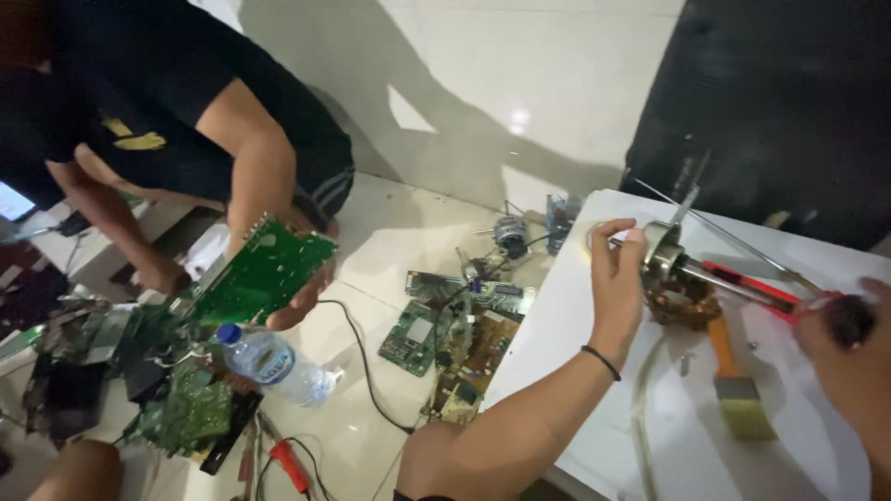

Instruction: The person assembles a small cylindrical electronic component by hand, inserting a metal rod and tightening it with a screwdriver. They then use a brush to clean the exterior of the assembled unit.

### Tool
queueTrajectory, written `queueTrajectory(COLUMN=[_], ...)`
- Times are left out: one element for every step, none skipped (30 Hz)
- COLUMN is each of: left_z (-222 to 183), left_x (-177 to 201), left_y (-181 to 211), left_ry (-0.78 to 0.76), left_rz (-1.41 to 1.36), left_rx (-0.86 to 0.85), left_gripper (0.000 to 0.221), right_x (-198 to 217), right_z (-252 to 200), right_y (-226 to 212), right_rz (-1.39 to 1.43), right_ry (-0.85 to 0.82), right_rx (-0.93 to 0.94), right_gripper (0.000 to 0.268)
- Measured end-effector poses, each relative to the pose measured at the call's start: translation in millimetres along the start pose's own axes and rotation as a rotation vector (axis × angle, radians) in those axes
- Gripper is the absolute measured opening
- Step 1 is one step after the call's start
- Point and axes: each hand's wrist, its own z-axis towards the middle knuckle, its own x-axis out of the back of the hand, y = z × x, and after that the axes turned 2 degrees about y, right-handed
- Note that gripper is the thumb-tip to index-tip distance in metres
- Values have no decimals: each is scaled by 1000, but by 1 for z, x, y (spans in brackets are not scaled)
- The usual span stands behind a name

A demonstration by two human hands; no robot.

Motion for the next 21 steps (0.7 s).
queueTrajectory(left_z=[1,0,-1,0,0,0,0,0,1,1,2,1,4,6,7,12,18,22,23,23,24], left_x=[1,1,1,1,1,0,-1,0,0,1,2,1,3,4,4,9,13,13,13,12,11], left_y=[2,3,4,3,3,1,1,1,1,-1,-2,-4,-6,-9,-13,-29,-46,-63,-58,-55,-52], left_ry=[7,1,-5,-6,-3,-3,-6,-2,3,5,3,-3,-3,-11,-19,-33,-14,-9,-37,11,60], left_rz=[3,3,3,5,27,48,48,24,1,3,14,23,22,27,31,21,138,251,237,179,125], left_rx=[-8,33,75,74,16,-40,-39,-14,12,9,8,10,9,22,35,50,-12,-70,-52,-5,45], left_gripper=[29,29,30,30,31,32,32,32,33,33,35,37,37,40,44,44,50,55,55,56,57], right_x=[-3,-3,-3,-2,-1,2,5,5,5,4,3,4,4,7,10,17,24,36,39,43,46], right_z=[2,2,3,3,3,3,3,4,5,6,7,8,9,10,10,8,6,3,3,2,2], right_y=[-4,-7,-9,-11,-12,-13,-14,-16,-17,-20,-23,-26,-28,-30,-31,-34,-36,-39,-52,-62,-71], right_rz=[7,22,36,38,57,74,74,94,114,117,138,157,156,172,187,174,528,876,857,748,638], right_ry=[-5,-33,-62,-61,-99,-135,-132,-171,-211,-213,-255,-294,-293,-331,-368,-353,-311,-243,-212,-144,-76], right_rx=[7,-12,-30,-31,-62,-95,-96,-126,-156,-154,-181,-211,-211,-243,-275,-287,-281,-266,-275,-340,-405], right_gripper=[72,69,66,66,63,59,59,55,52,52,48,45,45,42,39,39,26,27,27,27,33])
